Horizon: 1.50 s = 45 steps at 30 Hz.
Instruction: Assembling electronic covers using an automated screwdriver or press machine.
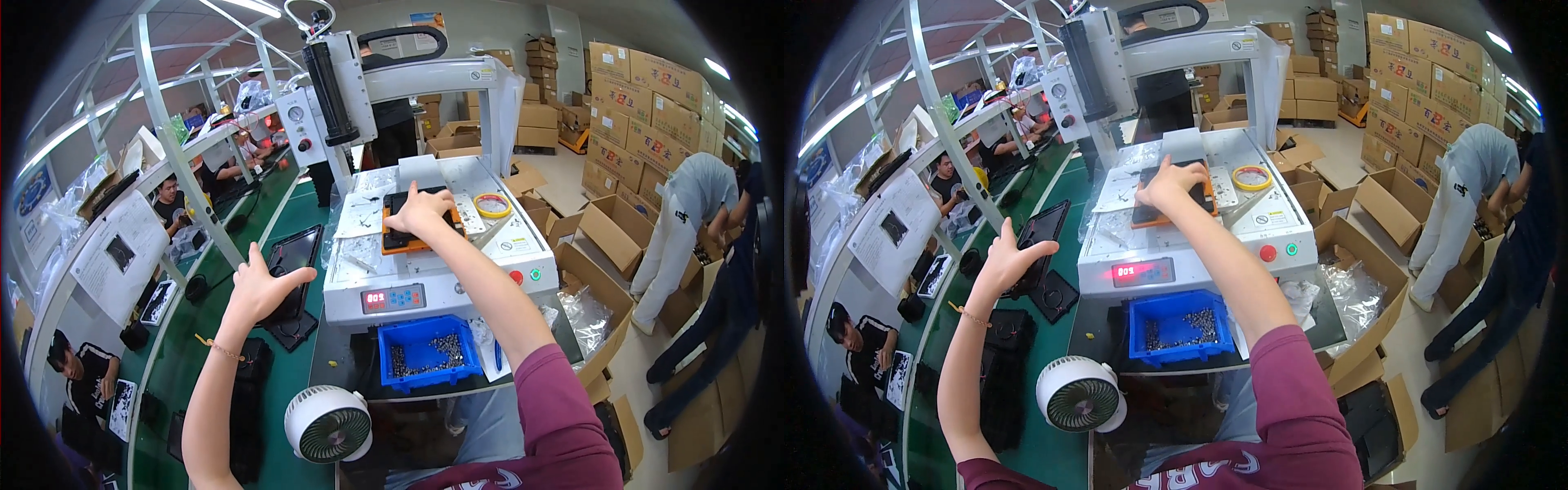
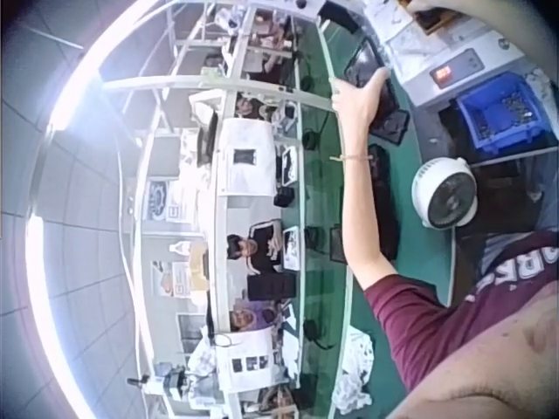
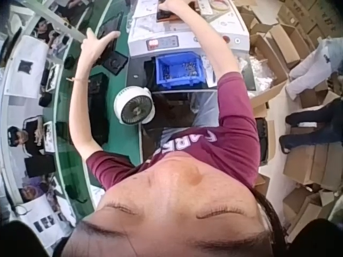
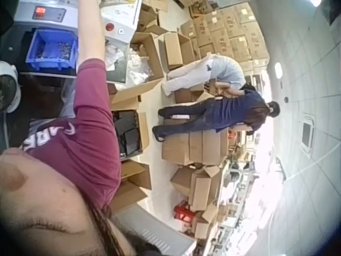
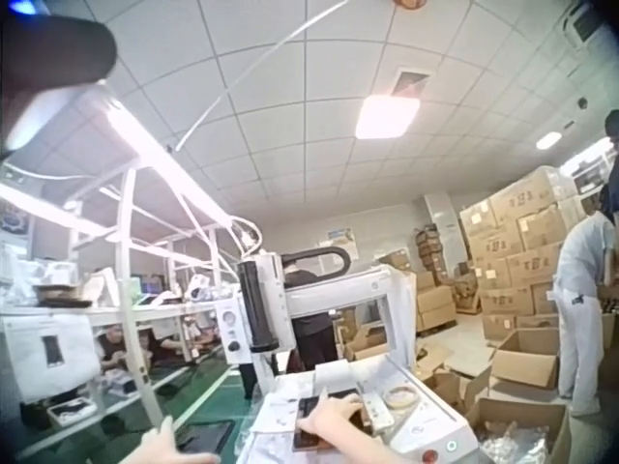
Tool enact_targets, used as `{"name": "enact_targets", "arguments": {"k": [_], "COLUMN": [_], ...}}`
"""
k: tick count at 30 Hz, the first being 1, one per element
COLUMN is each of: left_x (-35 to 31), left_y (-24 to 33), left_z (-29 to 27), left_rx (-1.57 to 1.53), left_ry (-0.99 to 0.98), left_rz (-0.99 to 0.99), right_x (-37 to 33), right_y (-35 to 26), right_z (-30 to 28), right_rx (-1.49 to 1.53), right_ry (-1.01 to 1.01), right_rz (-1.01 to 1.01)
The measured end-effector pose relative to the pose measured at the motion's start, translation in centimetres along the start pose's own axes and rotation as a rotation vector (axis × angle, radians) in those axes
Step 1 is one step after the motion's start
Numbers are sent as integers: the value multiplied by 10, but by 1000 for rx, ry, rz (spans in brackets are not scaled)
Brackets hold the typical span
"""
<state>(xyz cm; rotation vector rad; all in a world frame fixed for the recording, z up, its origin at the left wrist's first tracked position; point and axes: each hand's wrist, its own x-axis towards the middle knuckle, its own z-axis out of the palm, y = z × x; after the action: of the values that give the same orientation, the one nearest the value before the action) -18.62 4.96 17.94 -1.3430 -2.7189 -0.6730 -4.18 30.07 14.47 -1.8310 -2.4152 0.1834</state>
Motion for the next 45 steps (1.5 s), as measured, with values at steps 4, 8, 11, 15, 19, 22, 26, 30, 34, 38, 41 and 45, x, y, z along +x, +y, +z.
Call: {"name": "enact_targets", "arguments": {"k": [4,8,11,15,19,22,26,30,34,38,41,45], "left_x": [-15,-39,-57,-69,-79,-92,-106,-126,-145,-158,-168,-172], "left_y": [3,10,8,29,49,52,55,61,65,70,65,40], "left_z": [7,10,15,26,41,47,51,56,70,82,89,92], "left_rx": [-94,-105,-65,-70,-108,-102,-116,-169,-202,-172,-215,-649], "left_ry": [-64,-72,-59,-96,-127,-104,-149,-151,-161,-187,-203,-472], "left_rz": [32,136,195,316,416,479,491,528,651,673,668,438], "right_x": [24,-34,-95,-137,-136,-133,-136,-158,-218,-238,-238,-241], "right_y": [28,142,200,230,230,234,238,220,177,163,172,195], "right_z": [3,32,81,116,128,139,136,118,102,105,120,128], "right_rx": [358,444,243,121,412,426,369,364,1925,1989,2008,2120], "right_ry": [63,781,842,912,866,929,950,973,-245,-505,-502,-630], "right_rz": [-90,-480,-382,-392,-362,-404,-404,-418,-418,-460,-405,-363]}}
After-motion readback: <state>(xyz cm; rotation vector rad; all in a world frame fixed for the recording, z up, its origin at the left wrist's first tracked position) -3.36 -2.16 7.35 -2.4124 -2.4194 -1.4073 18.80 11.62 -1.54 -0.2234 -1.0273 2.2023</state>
